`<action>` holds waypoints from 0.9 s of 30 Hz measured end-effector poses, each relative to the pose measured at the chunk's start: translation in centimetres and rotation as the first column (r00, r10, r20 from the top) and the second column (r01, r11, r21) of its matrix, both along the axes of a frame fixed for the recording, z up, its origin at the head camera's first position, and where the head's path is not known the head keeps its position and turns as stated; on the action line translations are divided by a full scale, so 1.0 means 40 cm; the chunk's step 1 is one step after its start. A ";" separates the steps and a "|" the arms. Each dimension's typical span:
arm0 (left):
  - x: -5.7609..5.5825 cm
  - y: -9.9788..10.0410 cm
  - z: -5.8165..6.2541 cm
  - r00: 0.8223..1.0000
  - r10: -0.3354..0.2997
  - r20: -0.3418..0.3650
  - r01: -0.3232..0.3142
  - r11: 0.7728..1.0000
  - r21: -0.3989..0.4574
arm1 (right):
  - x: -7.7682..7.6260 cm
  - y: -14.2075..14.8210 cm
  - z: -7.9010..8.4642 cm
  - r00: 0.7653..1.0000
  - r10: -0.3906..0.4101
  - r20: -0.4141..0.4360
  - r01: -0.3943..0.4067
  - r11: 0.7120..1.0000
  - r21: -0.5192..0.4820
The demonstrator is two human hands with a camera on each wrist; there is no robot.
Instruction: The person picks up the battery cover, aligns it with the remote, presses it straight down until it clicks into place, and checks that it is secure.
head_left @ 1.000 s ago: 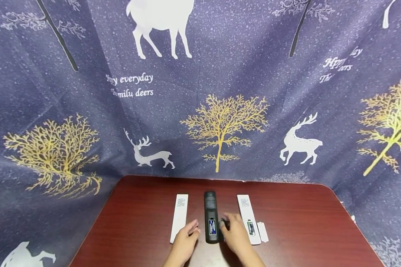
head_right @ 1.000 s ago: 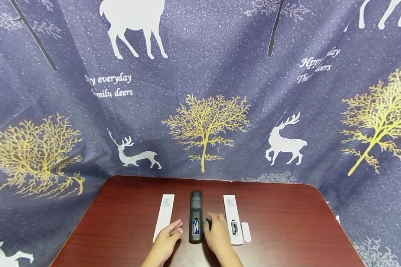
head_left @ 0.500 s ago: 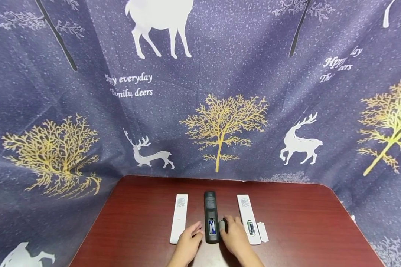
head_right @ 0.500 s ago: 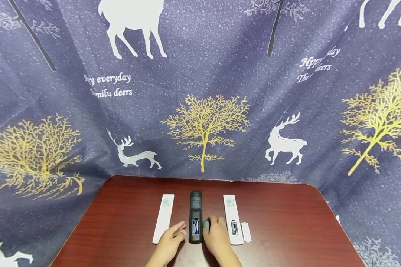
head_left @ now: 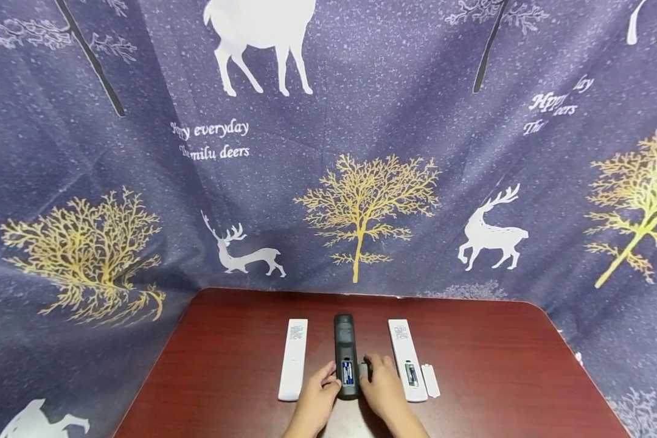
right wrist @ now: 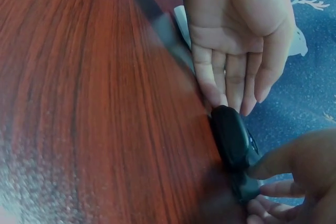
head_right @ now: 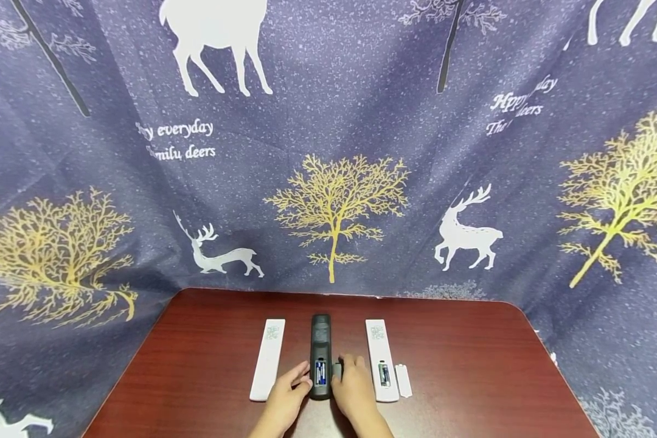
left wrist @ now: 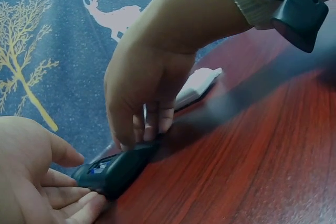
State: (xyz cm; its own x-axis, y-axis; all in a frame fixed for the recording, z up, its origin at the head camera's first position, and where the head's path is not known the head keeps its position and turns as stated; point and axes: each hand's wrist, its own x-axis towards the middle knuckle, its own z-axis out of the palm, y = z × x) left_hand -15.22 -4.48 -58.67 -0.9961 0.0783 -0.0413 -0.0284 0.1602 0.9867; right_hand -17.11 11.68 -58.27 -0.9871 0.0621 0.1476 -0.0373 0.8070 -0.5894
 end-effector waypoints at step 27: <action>-0.004 0.009 -0.003 0.994 0.100 0.035 -0.104 0.984 0.145 | 0.002 -0.004 0.001 0.999 0.035 -0.011 -0.035 0.999 0.031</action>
